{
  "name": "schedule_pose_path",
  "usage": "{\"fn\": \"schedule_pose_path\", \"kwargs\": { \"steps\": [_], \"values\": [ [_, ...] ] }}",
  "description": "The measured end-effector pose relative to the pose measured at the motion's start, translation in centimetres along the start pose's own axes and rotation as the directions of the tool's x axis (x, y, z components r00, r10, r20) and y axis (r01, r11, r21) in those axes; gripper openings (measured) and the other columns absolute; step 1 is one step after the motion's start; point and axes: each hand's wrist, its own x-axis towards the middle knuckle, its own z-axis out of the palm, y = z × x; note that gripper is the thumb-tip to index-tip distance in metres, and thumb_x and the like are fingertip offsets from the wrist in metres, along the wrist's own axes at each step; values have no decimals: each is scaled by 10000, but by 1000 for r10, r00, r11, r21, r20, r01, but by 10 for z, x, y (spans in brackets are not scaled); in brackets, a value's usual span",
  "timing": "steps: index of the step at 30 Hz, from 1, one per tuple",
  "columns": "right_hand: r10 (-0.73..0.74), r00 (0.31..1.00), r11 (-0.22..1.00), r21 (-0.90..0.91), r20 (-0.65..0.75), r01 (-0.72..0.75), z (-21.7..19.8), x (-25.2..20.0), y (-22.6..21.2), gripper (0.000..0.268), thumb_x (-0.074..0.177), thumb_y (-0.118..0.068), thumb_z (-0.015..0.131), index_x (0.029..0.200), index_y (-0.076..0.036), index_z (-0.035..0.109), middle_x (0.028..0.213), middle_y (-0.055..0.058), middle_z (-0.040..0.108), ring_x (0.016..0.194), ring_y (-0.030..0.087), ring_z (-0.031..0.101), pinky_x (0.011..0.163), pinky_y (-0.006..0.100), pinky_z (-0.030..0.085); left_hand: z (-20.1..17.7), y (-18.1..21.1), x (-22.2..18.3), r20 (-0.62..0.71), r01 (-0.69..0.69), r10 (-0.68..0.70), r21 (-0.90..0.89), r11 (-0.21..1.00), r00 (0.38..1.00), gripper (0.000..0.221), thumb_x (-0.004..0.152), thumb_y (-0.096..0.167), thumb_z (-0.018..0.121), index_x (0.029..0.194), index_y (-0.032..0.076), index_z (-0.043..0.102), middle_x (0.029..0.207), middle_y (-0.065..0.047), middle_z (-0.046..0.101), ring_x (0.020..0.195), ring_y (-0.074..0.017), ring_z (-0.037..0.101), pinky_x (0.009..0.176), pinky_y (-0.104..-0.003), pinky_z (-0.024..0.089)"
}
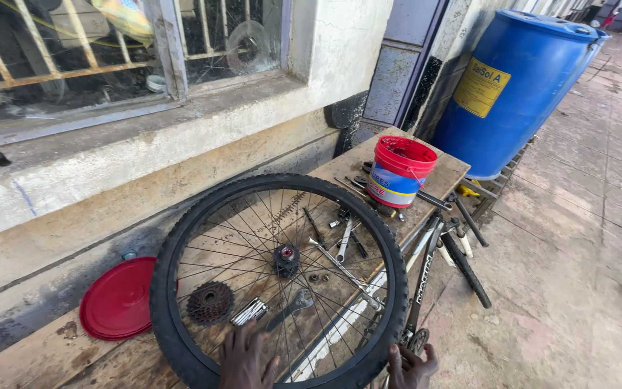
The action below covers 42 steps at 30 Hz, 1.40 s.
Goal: Applying grease to a bicycle wheel hub and assembling the components on a workbench.
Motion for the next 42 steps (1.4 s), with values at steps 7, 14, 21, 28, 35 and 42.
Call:
{"fn": "schedule_pose_path", "kwargs": {
  "steps": [7, 14, 21, 28, 35, 42],
  "values": [
    [-641, 767, 768, 32, 23, 640, -21, -58, -44, 929, 821, -265, 715, 1577, 49, 274, 1371, 247, 574, 1152, 351, 647, 867, 413, 551, 3, 21, -37, -177, -357, 318, -282, 891, 932, 248, 1020, 403, 603, 1203, 267, 702, 1374, 23, 529, 1336, -272, 444, 1201, -638, 346],
    [-750, 562, 629, 116, 347, 768, -22, -90, -40, 933, 838, -385, 719, 1573, -37, 261, 1364, 182, 628, 1213, 337, 652, 925, 433, 599, -47, 57, -86, -48, -411, 437, -440, 798, 898, 237, 1085, 330, 504, 1235, 197, 631, 1284, -43, 543, 1207, -286, 499, 1074, -578, 452],
    [-542, 331, 597, 76, 773, 799, -12, -96, -13, 1197, 717, -713, 766, 1616, -176, 186, 1439, 33, 631, 1340, 284, 593, 1064, 548, 477, -46, 26, -96, -284, -475, 385, -413, 777, 878, 239, 1077, 310, 510, 1227, 162, 624, 1254, -77, 561, 1159, -314, 530, 1060, -570, 487],
    [-355, 263, 408, -105, 897, 907, 10, -69, 27, 1262, 734, -631, 917, 1636, -229, 131, 1565, -69, 505, 1294, 329, 541, 1056, 511, 379, -41, 5, -108, -297, -389, 284, -399, 831, 912, 218, 1054, 288, 565, 1217, 166, 643, 1277, -59, 545, 1225, -298, 519, 1141, -579, 476],
    [-401, 296, 451, -94, 867, 887, -4, -95, 0, 1169, 757, -358, 944, 1631, -225, 178, 1470, -37, 600, 1265, 358, 538, 1056, 509, 376, -32, -5, -117, -372, -406, 256, -411, 816, 892, 227, 1045, 288, 557, 1219, 170, 644, 1341, -74, 524, 1246, -334, 497, 1104, -609, 512],
    [-455, 498, 722, -20, 738, 691, -41, -135, -34, 997, 812, -337, 810, 1600, -160, 225, 1402, 16, 644, 1354, 257, 548, 784, 408, 531, -46, -15, -131, -478, -384, 172, -391, 836, 861, 227, 1001, 222, 598, 1209, 151, 656, 1357, -86, 513, 1253, -322, 508, 1033, -536, 585]
  ]
}}
